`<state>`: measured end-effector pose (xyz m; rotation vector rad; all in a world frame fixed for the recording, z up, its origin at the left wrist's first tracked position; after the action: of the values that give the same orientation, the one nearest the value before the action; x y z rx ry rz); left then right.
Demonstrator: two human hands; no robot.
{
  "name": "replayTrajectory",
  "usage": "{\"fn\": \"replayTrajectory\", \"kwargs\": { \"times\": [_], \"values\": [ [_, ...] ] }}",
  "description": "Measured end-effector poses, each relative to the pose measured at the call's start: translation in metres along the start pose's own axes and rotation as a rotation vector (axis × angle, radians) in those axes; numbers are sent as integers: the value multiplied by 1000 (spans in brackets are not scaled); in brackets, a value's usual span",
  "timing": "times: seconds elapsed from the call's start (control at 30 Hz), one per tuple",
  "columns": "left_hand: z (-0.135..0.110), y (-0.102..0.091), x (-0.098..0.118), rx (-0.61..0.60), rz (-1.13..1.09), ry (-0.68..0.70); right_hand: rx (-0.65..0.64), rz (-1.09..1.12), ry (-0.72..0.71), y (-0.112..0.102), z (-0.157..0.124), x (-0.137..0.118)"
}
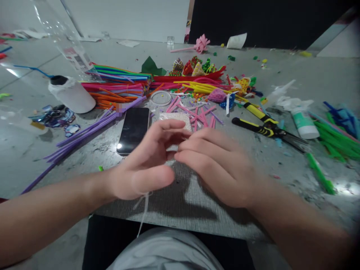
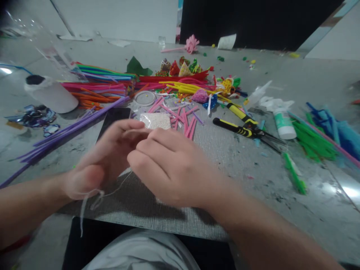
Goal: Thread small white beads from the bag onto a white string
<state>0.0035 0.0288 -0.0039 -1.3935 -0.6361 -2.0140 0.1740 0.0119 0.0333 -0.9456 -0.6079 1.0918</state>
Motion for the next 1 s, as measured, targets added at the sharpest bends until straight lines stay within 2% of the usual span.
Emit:
{"fn": "replayTrajectory", "kwargs": {
  "times": [0.1,0.2,0.37,0.47,0.53,0.63,0.7,0.77,0.83,0.93,1.0],
  "values": [
    [-4,12,-10,-89,-181,-221,-14,-13,7,4,-1,0],
    [-7,17,-11,-66,-128,-283,23,-10,34,4,-5,5],
    [-5,13,-4,-27,-10,-292,112,94,87,-1,-8,7],
    [-4,10,2,-36,136,-295,117,170,204,-2,-8,9],
    [-5,8,3,-2,158,-289,208,304,334,0,-9,14],
    [-6,5,3,44,118,-232,415,519,506,4,-13,19],
    [-7,3,2,40,94,-224,457,584,551,6,-14,19],
    [-6,2,0,-15,68,-267,410,598,535,6,-13,18],
    [-4,3,1,-100,19,-303,275,570,488,5,-11,18],
    [1,5,4,-163,-87,-265,33,466,327,7,-7,16],
    [4,8,5,-160,-119,-222,3,374,197,8,-5,15]
  ]
}}
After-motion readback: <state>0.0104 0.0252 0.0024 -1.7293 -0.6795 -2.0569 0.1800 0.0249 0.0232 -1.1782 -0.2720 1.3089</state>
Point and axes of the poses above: each hand's wrist, its own z-axis towards the middle knuckle, its own y-axis out of the palm, x = y × z, the point moved 3 cm from there along z, towards the middle knuckle, and after that the axes turned 11 degrees about -x, right-handed, at the moved point
